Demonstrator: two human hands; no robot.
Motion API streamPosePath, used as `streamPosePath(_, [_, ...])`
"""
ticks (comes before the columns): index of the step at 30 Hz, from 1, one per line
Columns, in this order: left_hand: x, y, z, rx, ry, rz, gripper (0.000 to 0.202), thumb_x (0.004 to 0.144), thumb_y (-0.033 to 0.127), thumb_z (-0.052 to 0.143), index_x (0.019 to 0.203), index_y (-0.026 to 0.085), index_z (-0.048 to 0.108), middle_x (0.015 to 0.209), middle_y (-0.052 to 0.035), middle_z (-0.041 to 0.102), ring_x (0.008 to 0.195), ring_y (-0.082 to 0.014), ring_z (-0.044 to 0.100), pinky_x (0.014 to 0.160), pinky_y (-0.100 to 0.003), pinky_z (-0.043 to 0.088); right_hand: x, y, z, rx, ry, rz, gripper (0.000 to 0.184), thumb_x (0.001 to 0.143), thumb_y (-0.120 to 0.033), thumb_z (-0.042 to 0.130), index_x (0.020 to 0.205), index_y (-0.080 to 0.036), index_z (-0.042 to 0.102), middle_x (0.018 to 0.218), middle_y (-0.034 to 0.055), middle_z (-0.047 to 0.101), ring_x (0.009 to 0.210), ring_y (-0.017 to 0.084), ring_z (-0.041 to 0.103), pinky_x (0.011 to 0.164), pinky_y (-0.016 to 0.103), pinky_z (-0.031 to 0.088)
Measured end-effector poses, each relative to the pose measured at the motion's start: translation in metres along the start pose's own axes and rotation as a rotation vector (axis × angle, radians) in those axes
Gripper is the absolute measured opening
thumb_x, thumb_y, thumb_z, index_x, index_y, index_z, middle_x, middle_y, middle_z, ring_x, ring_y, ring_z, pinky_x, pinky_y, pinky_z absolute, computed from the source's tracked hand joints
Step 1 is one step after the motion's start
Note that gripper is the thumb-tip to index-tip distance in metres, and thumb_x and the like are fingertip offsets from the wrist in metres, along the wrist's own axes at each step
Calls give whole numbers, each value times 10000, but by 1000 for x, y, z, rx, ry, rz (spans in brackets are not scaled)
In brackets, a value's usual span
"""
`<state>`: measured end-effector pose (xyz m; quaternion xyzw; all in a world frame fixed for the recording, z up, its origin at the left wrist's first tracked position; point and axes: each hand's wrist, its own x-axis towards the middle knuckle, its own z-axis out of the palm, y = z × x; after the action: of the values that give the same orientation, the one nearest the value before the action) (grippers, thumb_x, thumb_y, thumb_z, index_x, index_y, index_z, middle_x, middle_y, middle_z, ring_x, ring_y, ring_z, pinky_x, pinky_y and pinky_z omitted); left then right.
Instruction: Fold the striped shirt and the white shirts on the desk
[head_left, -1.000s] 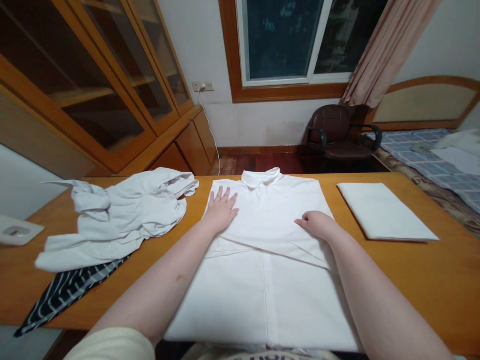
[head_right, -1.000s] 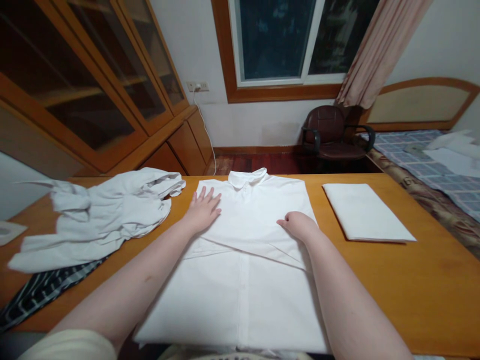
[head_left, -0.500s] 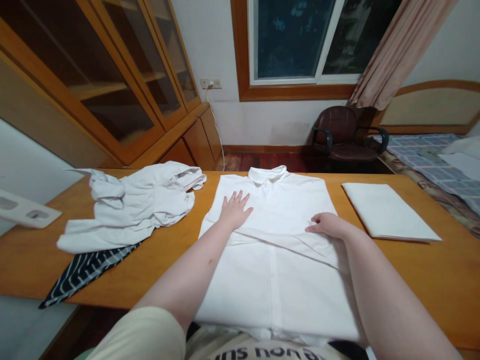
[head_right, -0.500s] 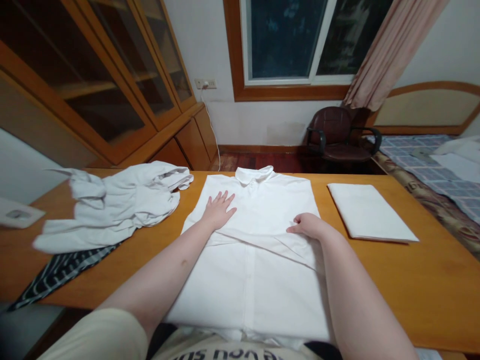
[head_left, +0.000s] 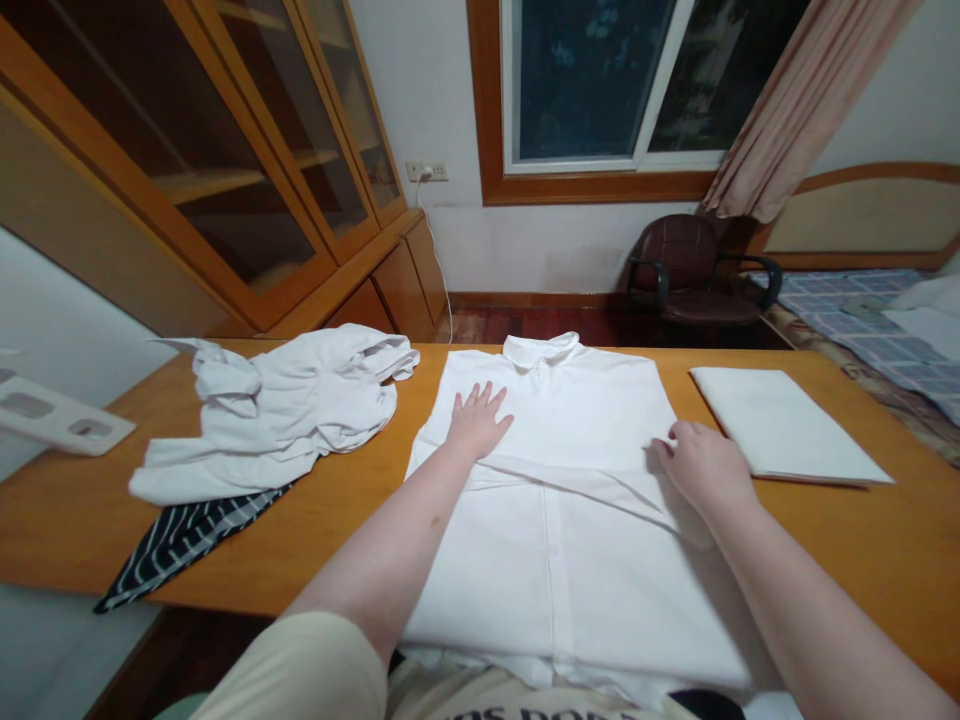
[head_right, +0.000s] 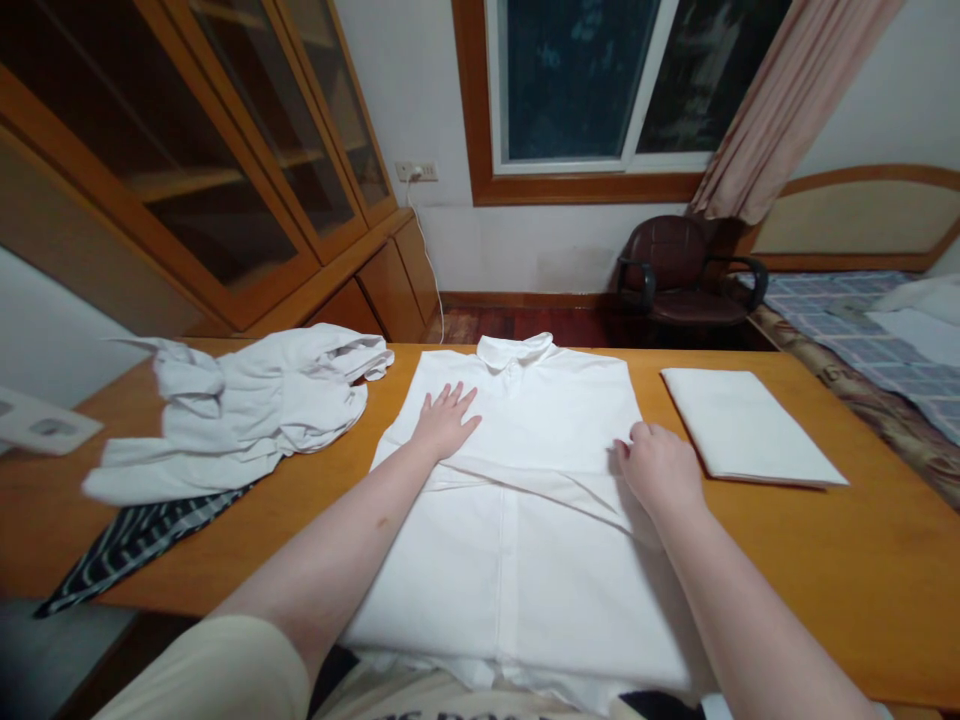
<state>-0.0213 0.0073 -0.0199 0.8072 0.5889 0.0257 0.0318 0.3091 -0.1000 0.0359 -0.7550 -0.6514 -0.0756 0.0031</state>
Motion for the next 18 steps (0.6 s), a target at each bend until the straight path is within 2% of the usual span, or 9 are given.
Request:
streamPosePath(2, [2, 1, 0, 6, 1, 0, 644, 902, 589, 265, 1480, 307, 230, 1562, -51, 188, 1431, -283, 140, 1114, -575, 122, 7, -26, -13, 97, 118, -128, 324, 891, -389, 461, 988, -135, 637, 1005, 161, 663, 939, 271, 613, 809, 372, 431])
streamPosePath(4, [4, 2, 0, 13, -5, 1, 644, 902, 588, 265, 1480, 308, 228, 1563, -49, 186, 1432, -281, 136, 1116, -573, 117, 18, -60, -20, 233, 111, -284, 347, 899, -389, 457, 1080, -144, 622, 1170, 153, 623, 1078, 254, 568, 922, 369, 400])
streamPosePath(7, [6, 2, -2, 13, -12, 7, 643, 901, 591, 266, 1480, 313, 227, 1564, -43, 182, 1433, -279, 133, 1118, -568, 118, 31, -114, -15, 315, -5, -374, 521, 894, -462, 459, 1283, -121, 520, 1417, 178, 438, 1297, 285, 401, 1062, 441, 277])
streamPosePath(10, [7, 1, -2, 1, -3, 13, 638, 900, 593, 277, 1476, 320, 235, 1562, -43, 190, 1432, -280, 139, 1117, -567, 123, 29, -150, 5, 324, -168, -421, 663, 888, -519, 442, 1407, -110, 389, 1503, 191, 293, 1369, 330, 280, 1081, 503, 216])
streamPosePath(13, [7, 0, -3, -11, 6, 18, 638, 899, 597, 282, 1474, 324, 240, 1559, -42, 202, 1433, -277, 133, 1120, -562, 116, 13, -156, 22, 322, -208, -456, 713, 894, -563, 382, 1472, -155, 289, 1546, 147, 196, 1413, 326, 160, 1105, 523, 138])
streamPosePath(18, [7, 1, -4, -30, -15, -4, 634, 896, 593, 299, 1471, 332, 242, 1563, -30, 187, 1437, -264, 120, 1131, -543, 94, -19, -121, 31, 281, -197, -430, 686, 910, -586, 298, 1491, -223, 256, 1550, 87, 198, 1419, 299, 154, 1112, 549, 100])
